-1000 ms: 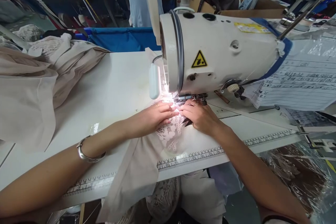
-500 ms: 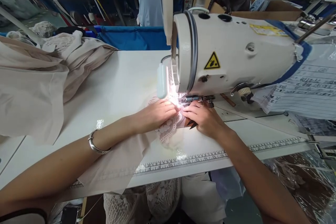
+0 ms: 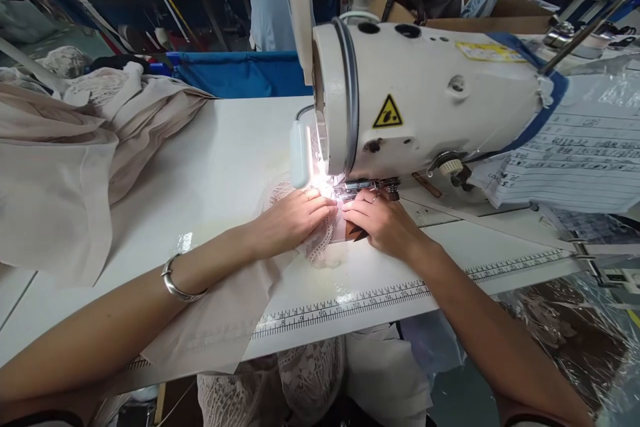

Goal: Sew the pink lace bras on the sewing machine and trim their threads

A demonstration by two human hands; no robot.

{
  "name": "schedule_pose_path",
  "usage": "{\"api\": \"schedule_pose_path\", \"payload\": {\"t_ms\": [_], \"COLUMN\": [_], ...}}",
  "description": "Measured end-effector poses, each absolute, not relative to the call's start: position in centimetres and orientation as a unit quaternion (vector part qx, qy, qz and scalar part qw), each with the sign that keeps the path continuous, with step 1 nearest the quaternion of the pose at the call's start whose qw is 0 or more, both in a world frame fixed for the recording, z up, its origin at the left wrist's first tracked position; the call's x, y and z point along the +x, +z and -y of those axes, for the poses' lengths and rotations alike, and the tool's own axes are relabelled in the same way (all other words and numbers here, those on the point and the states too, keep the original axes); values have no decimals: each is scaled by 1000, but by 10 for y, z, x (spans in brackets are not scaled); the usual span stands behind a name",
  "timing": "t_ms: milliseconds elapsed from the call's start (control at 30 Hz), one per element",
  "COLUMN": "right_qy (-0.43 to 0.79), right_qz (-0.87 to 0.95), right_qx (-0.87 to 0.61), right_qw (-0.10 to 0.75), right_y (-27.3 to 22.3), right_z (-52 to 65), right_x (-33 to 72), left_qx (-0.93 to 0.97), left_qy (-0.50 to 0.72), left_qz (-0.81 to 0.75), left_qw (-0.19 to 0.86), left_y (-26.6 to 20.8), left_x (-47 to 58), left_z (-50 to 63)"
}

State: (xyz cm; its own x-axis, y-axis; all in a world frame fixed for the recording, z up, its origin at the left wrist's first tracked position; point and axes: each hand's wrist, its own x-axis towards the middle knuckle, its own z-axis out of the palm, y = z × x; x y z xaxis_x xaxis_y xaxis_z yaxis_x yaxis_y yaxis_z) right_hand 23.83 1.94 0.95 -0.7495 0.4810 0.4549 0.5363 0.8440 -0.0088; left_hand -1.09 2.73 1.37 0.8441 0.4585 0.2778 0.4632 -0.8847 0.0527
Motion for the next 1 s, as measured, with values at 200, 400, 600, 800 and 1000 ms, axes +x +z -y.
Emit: {"api": "schedule_pose_path", "payload": {"t_ms": [200, 400, 600, 800, 1000], "right_qy": [-71, -53, -78, -51, -29], "right_qz": [929, 930, 932, 930, 930], "right_qx": [-276, -282, -260, -272, -270], "right_qw": [237, 231, 241, 242, 249], "right_y": [9, 8, 13, 10, 14], "right_z": [-20, -20, -17, -18, -16], "right_x": [238, 238, 233, 235, 235], "left_qx": [-955, -952, -950, -940, -929], "left_qy": [-130, -133, -148, -142, -116], "left_qz": [266, 268, 271, 305, 340], "left_qw": [28, 67, 38, 54, 87], "left_y": [18, 16, 12, 12, 12], "left_x": [-11, -7, -10, -6, -5], "left_z": [-25, -23, -23, -21, -15]}}
